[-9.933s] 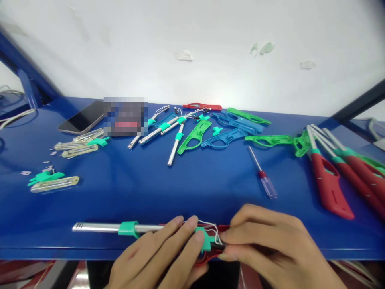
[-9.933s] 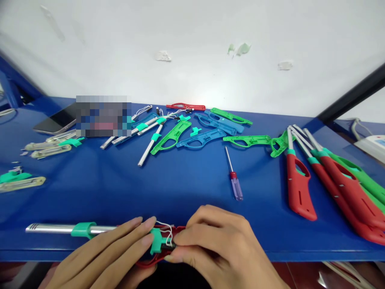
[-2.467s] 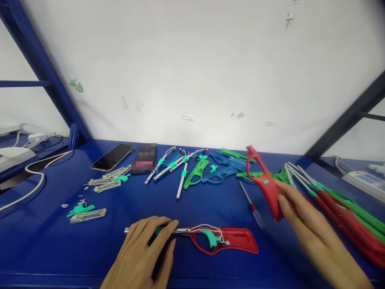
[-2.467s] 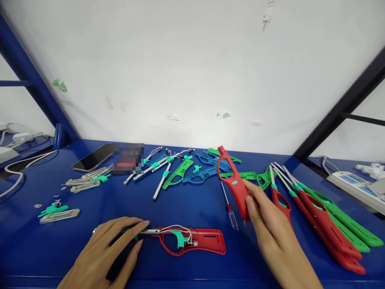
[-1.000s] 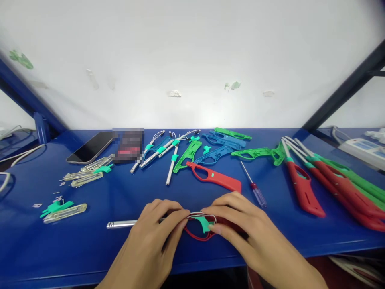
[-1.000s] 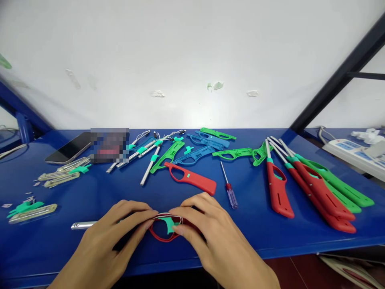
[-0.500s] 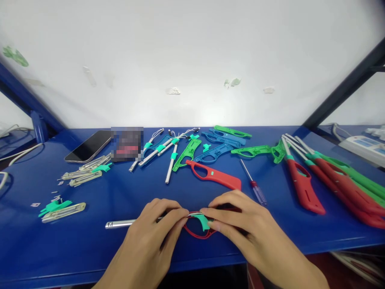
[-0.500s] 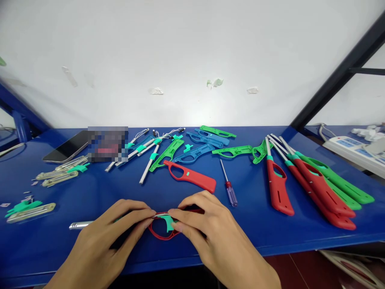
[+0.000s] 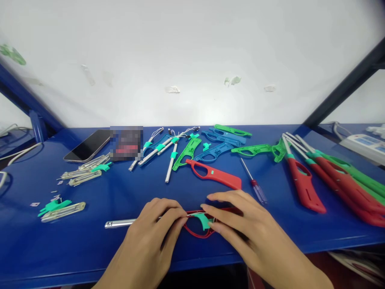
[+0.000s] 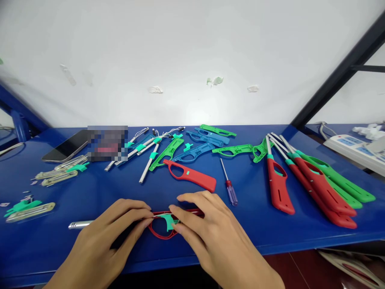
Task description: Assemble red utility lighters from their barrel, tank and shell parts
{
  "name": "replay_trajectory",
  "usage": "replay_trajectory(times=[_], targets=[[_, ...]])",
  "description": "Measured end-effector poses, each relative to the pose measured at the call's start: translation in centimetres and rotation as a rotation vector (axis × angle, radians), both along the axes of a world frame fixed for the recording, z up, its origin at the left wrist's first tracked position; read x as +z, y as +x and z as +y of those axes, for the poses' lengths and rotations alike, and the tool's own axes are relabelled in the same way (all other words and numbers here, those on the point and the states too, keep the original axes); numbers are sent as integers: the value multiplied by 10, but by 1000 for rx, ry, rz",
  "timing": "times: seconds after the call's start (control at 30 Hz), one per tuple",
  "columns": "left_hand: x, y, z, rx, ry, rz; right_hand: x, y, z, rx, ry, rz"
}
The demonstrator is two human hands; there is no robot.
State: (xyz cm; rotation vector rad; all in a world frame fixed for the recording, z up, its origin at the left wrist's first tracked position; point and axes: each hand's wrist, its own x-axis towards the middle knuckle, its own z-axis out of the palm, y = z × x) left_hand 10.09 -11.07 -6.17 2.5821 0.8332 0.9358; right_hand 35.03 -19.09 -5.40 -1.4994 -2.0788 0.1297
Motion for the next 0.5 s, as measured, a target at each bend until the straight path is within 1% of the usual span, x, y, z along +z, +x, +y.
replay_trajectory(times=[0.13, 0.2, 0.3, 0.5], targets=[[0, -1, 0, -4, -10, 16, 4, 0, -3, -37, 94, 75], [2, -1, 0, -1, 6, 13, 7, 0, -3, -23, 110, 99], [4, 1, 0, 16, 52, 15, 8, 0, -3, 3, 83, 109], [5, 0, 0, 44, 94, 40, 9, -2, -2, -10, 28, 134]])
